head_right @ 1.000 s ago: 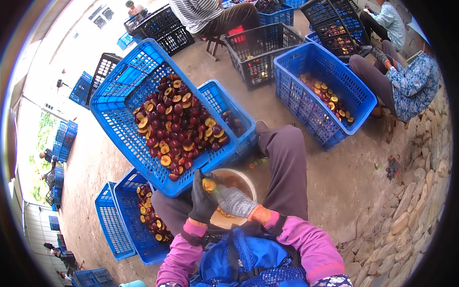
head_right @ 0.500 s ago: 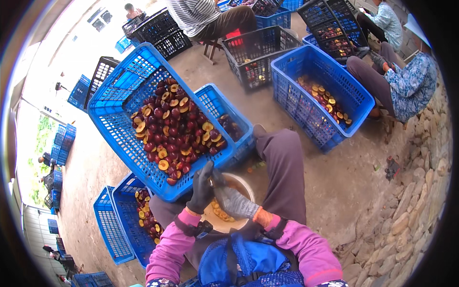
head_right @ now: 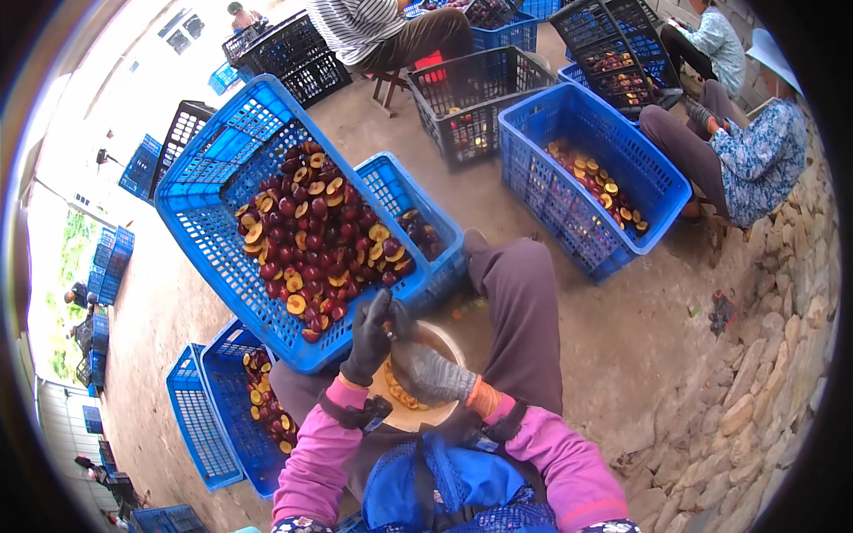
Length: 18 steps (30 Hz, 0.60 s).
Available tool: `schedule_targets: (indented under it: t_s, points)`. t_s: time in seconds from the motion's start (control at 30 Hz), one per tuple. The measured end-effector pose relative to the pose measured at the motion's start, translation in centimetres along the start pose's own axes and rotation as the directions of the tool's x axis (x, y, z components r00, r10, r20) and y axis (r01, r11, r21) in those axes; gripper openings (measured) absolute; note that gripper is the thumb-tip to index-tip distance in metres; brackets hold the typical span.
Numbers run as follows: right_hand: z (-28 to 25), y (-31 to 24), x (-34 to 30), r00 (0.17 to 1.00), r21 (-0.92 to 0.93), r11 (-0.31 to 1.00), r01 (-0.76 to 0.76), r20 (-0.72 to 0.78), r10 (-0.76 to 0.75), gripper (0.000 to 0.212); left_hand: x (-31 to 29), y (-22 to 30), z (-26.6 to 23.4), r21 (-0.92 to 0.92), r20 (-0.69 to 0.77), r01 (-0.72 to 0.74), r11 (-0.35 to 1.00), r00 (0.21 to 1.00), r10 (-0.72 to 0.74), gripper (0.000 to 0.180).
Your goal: The recorder uses a hand-held pitting tool to remove the pits from plums and place them into a bucket while sorting the skins into crates.
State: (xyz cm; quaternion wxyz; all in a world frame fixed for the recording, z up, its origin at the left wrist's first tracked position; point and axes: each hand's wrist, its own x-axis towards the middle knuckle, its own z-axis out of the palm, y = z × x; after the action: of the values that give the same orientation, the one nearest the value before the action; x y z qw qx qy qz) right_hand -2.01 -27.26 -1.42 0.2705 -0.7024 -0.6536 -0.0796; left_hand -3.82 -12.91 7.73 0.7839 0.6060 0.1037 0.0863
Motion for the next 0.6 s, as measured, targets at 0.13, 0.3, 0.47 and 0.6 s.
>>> schedule_targets:
  t_s: [0.13, 0.3, 0.47, 0.6]
  points:
    - [-1.3, 0.3, 0.2, 0.992, -0.017, 1.0, 0.016, 0.125, -0.014, 0.046, 0.2, 0.3, 0.2, 0.153, 0.016, -0.075, 0.985, 0.997, 0.073, 0.049]
    - [-3.7, 0.5, 2.3, 0.997, 0.349, 0.934, -0.07, 0.039, 0.06, 0.042, 0.5, 1.1, 0.8, -0.068, -0.064, -0.094, 0.993, 0.994, 0.09, 0.057]
    - [-4.4, 1.1, 2.7, 0.997, 0.193, 0.978, 0.078, 0.007, -0.08, 0.027, 0.4, 1.3, 1.2, -0.428, 0.015, 0.026, 0.904, 1.0, -0.022, 0.061]
    - [-4.1, 1.6, 2.3, 0.982, 0.359, 0.92, 0.155, 0.042, -0.182, 0.043, -0.8, 1.0, 1.0, -0.645, 0.025, 0.134, 0.752, 0.988, -0.155, 0.058]
